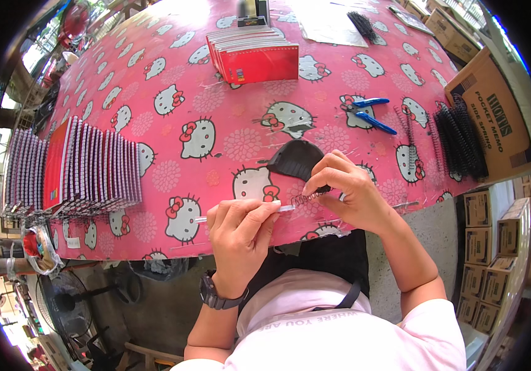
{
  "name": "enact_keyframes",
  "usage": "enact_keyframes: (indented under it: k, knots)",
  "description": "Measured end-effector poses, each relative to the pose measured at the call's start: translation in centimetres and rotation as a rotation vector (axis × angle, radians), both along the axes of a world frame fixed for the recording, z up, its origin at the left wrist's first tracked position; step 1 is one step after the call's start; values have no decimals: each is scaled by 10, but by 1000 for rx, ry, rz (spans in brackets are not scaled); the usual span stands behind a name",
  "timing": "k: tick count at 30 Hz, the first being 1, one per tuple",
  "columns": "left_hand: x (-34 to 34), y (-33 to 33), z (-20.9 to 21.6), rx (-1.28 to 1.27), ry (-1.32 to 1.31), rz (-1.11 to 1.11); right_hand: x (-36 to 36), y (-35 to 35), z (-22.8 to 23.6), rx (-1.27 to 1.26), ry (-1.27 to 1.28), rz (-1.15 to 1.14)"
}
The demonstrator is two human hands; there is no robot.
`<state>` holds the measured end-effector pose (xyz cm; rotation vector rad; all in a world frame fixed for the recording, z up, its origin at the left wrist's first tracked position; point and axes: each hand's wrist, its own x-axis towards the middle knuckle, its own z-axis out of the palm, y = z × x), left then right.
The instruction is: The person assembles small red notebooks by inserting spiral bindings into the covers. They repeatedly pick up a notebook, insert a black spiral, and place the finished unit into a growing stack on the table.
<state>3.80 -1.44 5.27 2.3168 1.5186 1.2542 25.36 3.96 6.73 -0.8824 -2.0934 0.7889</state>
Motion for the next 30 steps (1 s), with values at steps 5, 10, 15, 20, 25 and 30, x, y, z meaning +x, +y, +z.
enact_keyframes:
  k: [5,10,15,20,25,30]
  knots:
    - [0,-1,3,-4,-21,0,0,0,0,6,-22,31]
    - [0,-2,-1,5,-11,8,10,0,-1,-148,-26,179]
    - [11,-8,8,-69,3,72,0,-8,-1,-161,56,143]
    - [13,-8,4,-133,159,-9,3,-8,13,-440,-127,201]
    - [12,-12,11,-172,163,-1,12,34,12,-43,-197,115]
    - [7,-2,10,-128,130,-75,12,59,-4,37,-580,328]
